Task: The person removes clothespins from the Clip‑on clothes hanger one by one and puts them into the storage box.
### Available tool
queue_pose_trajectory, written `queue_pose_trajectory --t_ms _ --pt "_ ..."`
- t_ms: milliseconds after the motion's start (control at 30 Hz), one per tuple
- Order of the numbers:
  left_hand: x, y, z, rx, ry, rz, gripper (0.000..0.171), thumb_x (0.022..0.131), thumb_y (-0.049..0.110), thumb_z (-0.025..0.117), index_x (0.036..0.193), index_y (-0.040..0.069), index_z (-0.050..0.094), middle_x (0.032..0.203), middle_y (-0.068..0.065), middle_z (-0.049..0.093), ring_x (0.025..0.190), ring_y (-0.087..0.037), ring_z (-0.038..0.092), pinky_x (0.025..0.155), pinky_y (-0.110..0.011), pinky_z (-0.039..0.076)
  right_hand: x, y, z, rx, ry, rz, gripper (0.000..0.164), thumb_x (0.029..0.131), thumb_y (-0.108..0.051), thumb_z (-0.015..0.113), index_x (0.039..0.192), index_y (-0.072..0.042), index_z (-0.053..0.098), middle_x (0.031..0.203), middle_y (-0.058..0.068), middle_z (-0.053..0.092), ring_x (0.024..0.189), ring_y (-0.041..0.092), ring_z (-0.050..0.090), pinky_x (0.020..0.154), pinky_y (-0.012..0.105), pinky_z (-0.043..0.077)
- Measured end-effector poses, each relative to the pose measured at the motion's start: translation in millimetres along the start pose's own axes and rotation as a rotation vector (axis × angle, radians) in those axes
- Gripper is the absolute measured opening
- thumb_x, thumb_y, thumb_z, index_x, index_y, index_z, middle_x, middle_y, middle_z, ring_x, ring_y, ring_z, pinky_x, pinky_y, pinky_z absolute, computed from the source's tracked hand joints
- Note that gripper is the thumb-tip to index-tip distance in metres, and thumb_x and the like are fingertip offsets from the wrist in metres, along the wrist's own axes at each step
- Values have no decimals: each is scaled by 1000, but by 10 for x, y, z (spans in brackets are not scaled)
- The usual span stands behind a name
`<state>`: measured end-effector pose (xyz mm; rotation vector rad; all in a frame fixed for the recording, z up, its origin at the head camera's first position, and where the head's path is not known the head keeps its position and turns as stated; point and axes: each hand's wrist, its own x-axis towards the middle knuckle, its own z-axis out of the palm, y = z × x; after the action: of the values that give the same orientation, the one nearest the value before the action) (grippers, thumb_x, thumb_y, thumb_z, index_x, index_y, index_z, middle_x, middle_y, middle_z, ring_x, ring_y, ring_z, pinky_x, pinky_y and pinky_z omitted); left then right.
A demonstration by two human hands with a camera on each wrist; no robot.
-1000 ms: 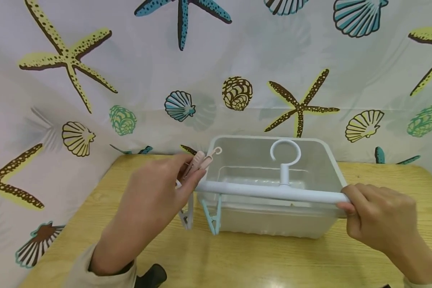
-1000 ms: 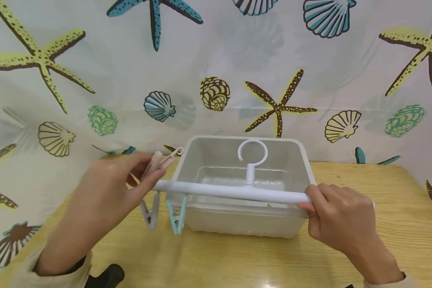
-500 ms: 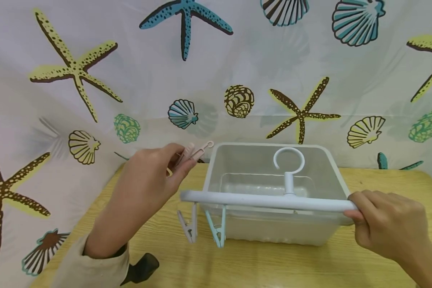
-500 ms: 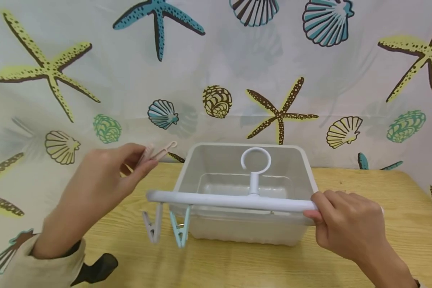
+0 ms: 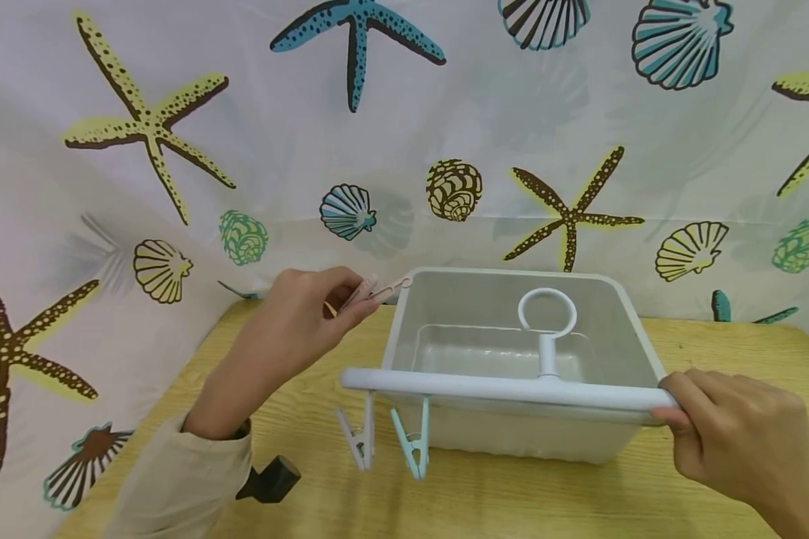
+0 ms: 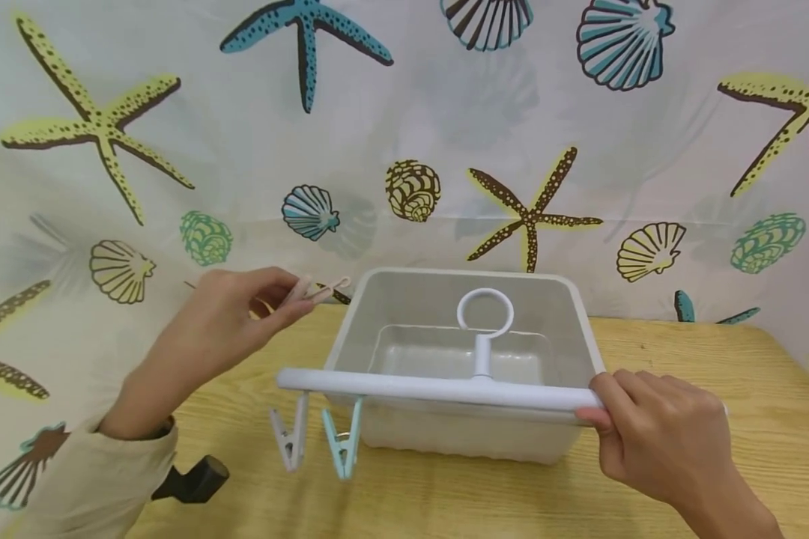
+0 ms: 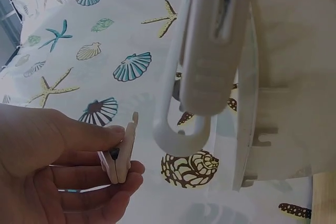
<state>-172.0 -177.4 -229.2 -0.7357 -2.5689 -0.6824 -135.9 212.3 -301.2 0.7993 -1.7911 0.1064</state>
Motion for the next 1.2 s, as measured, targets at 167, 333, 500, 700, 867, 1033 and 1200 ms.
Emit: queue_pose_trajectory --t_ms 167,333,500,700,867,1033,1200 --pt "2 -34 44 -15 -37 -30 12 91 17 68 94 5 69 78 -1 67 69 -12 64 63 -32 53 -77 9 -13 6 -11 8 49 101 -38 35 63 -11 46 51 -5 40 35 11 25 32 24 15" --pt "8 -42 106 -29 -43 0 12 92 18 68 94 6 69 81 -2 69 70 -12 64 66 -32 54 -172 42 -1 20 -13 16 50 101 -41 36 63 -11 47 52 -4 43 35 11 27 32 25 17" --pt "34 -47 175 -45 -61 31 12 90 13 69 98 4 70 85 -3 69 73 -14 64 68 -32 54 -220 54 -12 18 -33 21 50 101 -40 35 63 -10 48 52 -3 46 35 12 28 32 25 18" --pt "73 -51 256 -62 -106 38 12 87 6 71 99 3 69 88 -5 69 77 -16 65 70 -32 54 -193 35 -27 25 33 28 52 102 -41 35 62 -9 47 52 -2 43 36 12 24 33 26 13" --pt "107 -76 318 -62 -113 59 12 87 3 70 99 0 69 87 -7 70 79 -18 66 71 -34 55 -138 30 -44 25 44 28 53 102 -42 35 62 -8 47 51 -1 44 34 14 25 32 26 13" --pt "140 -91 364 -71 -154 63 13 88 1 69 100 0 69 87 -7 69 78 -19 66 72 -33 55 -132 36 -74 19 36 47 53 101 -42 35 62 -9 46 50 -1 43 33 14 25 32 26 12" --pt "232 -85 357 -66 -151 82 16 89 0 67 105 -2 67 91 -10 69 80 -21 67 73 -34 55 -138 100 -54 19 91 54 55 101 -44 35 61 -8 44 49 -2 37 34 12 20 34 26 8"
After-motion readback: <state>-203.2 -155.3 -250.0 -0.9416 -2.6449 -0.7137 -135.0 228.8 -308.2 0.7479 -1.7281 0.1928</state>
